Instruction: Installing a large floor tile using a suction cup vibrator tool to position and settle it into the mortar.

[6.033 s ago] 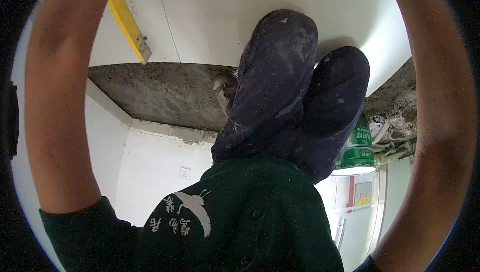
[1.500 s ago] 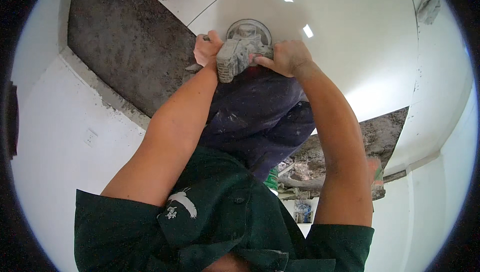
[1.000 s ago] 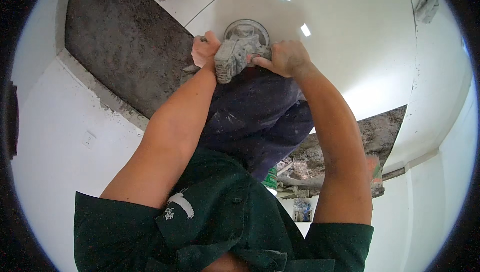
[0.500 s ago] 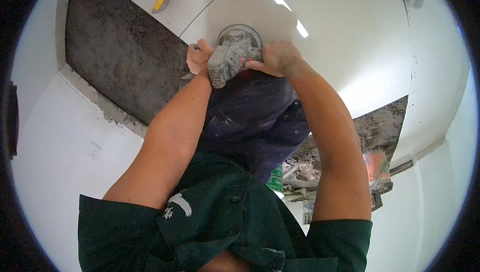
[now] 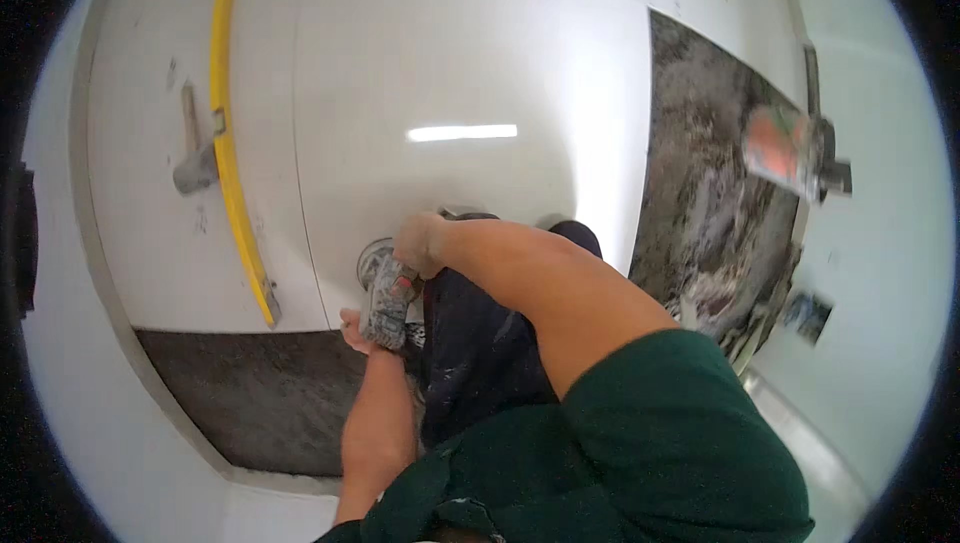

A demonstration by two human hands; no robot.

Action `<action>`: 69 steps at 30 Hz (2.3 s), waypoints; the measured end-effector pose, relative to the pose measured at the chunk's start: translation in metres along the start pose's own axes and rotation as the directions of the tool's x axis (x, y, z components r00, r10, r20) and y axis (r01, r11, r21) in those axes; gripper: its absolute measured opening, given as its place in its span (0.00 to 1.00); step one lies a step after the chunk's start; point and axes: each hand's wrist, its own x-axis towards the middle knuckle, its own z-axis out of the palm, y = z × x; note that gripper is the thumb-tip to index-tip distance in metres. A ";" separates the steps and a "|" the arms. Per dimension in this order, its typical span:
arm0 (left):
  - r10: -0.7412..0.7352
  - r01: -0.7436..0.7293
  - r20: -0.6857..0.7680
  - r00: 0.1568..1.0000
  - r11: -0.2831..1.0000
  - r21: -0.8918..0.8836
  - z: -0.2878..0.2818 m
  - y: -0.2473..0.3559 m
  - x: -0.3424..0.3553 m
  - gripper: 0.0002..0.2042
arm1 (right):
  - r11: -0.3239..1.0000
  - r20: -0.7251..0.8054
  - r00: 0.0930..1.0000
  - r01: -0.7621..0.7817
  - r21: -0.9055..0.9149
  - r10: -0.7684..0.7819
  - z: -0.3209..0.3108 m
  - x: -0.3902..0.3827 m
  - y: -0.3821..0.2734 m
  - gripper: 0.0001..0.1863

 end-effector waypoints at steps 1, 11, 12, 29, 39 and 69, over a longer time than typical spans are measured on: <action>-0.022 0.022 -0.056 0.998 1.000 0.004 0.007 0.007 -0.012 0.24 | 0.999 -0.026 0.999 -0.042 0.019 0.042 -0.002 -0.007 0.004 0.16; 0.338 -0.339 0.092 0.937 0.941 -0.011 0.025 0.082 -0.030 0.24 | 0.945 -0.157 0.959 -0.189 0.269 0.236 0.016 -0.046 0.028 0.16; 0.364 -0.370 0.098 0.926 0.928 0.040 0.029 0.100 -0.038 0.24 | 0.912 -0.168 0.936 -0.242 0.333 0.309 0.017 -0.050 0.032 0.16; 0.666 -0.982 0.744 -0.051 -0.171 0.085 0.251 0.235 -0.373 0.23 | -0.012 0.090 0.287 -0.262 0.965 0.954 0.157 -0.250 0.145 0.23; 0.218 -0.727 0.850 -0.479 -0.642 -0.245 0.265 0.083 -0.488 0.21 | -0.409 0.387 0.138 0.228 0.884 0.912 0.296 -0.252 0.043 0.20; 0.159 -0.515 0.774 -0.612 -0.824 -0.237 0.265 0.031 -0.490 0.22 | -0.442 0.379 0.245 0.302 0.845 0.892 0.315 -0.254 0.008 0.52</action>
